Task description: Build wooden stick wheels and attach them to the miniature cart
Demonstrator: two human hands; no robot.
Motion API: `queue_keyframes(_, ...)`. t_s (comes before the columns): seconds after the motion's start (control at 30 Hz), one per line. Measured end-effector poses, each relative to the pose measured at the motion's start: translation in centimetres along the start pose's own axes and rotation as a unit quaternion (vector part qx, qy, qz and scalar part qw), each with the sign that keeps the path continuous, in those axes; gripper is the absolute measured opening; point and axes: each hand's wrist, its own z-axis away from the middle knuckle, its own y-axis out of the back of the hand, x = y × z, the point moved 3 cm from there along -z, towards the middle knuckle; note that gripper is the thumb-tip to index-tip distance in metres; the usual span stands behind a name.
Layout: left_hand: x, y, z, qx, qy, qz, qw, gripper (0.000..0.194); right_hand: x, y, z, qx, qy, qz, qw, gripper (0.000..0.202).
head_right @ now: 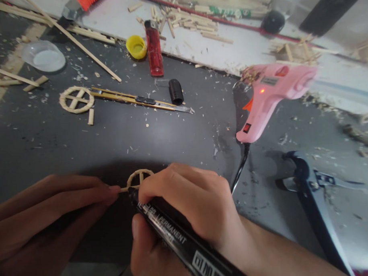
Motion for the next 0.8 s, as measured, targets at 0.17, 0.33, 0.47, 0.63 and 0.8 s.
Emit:
queue_keyframes(0.17, -0.23, 0.05, -0.19, 0.007, -0.009, 0.001, 1.000, 0.015, -0.14, -0.01, -0.13, 0.001, 0.023, 0.012, 1.000, 0.012)
queue_keyframes(0.33, -0.08, 0.11, 0.19, 0.009, -0.013, 0.004, 1.000, 0.014, -0.22, -0.03, -0.29, 0.002, 0.020, 0.026, 0.999, 0.011)
queue_keyframes(0.47, 0.03, -0.09, 0.28, 0.013, -0.008, 0.001, 1.000, 0.012, -0.28, -0.17, -0.26, -0.008, 0.021, 0.031, 0.999, 0.010)
queue_keyframes(0.63, 0.02, -0.08, 0.35, 0.003, -0.002, -0.002, 1.000, 0.016, -0.28, 0.04, -0.18, 0.000, 0.017, 0.025, 1.000, 0.010)
queue_keyframes(0.8, 0.14, -0.13, 0.27, 0.003, -0.002, -0.007, 1.000, 0.014, -0.11, 0.04, -0.12, -0.006, 0.007, 0.031, 0.999, 0.012)
